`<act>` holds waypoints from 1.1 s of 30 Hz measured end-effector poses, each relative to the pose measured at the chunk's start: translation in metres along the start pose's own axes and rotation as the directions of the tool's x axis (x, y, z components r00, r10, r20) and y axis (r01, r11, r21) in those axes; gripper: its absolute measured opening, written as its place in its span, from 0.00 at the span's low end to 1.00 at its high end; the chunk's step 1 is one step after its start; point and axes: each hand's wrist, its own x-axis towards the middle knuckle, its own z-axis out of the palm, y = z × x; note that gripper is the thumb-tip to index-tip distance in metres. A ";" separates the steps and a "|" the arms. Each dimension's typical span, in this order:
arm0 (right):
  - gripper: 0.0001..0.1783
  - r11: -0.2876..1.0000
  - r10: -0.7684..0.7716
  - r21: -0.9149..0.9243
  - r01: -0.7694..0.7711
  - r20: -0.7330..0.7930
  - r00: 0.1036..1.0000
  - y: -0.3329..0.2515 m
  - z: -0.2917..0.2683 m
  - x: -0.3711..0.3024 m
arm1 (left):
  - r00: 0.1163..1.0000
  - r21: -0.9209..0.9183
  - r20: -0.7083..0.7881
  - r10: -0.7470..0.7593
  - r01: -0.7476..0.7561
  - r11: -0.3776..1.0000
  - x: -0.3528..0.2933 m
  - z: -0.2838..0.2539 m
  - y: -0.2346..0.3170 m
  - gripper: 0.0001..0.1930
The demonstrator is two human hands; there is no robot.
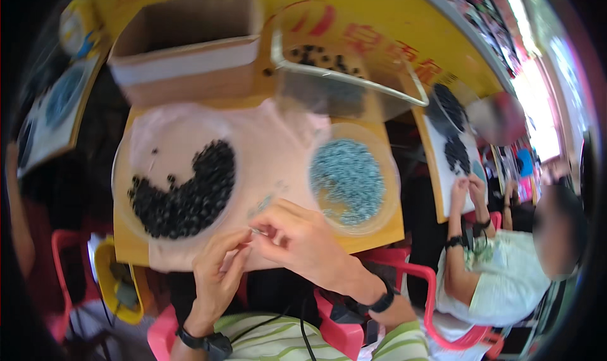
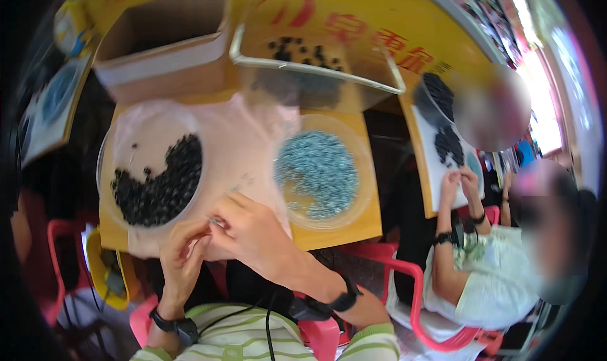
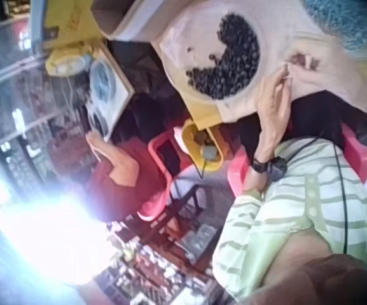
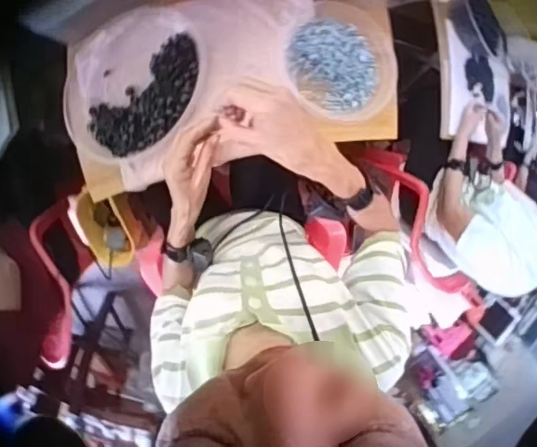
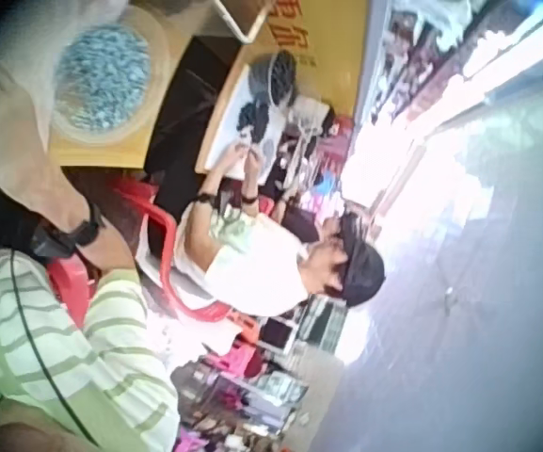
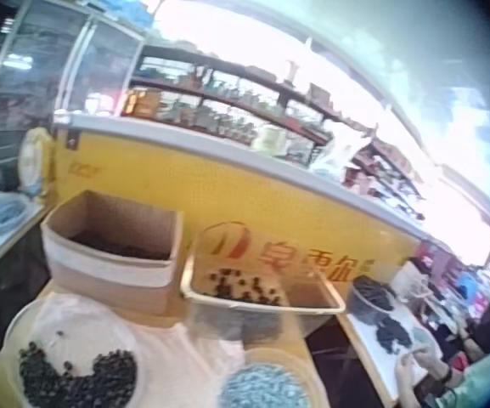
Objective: Manually assembling small plastic components by inserting blue beads into black circular bases on a production table.
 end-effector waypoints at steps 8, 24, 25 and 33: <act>0.10 0.637 0.368 0.684 -0.355 0.135 0.920 0.014 0.019 -0.028 | 0.992 -0.318 0.102 -0.079 0.108 0.942 -0.008 0.004 -0.008 0.16; 0.09 0.511 0.402 0.774 -0.375 0.171 0.900 0.041 0.030 -0.048 | 0.972 -0.067 0.236 -0.007 0.024 0.997 0.009 0.004 -0.017 0.14; 0.09 0.508 0.401 0.778 -0.369 0.166 0.901 0.041 0.031 -0.048 | 0.971 -0.061 0.240 -0.006 0.021 0.998 0.009 0.004 -0.017 0.14; 0.07 0.500 0.438 0.774 -0.389 0.162 0.884 0.040 0.032 -0.049 | 0.975 0.028 0.213 -0.066 0.061 0.998 0.011 0.007 -0.008 0.11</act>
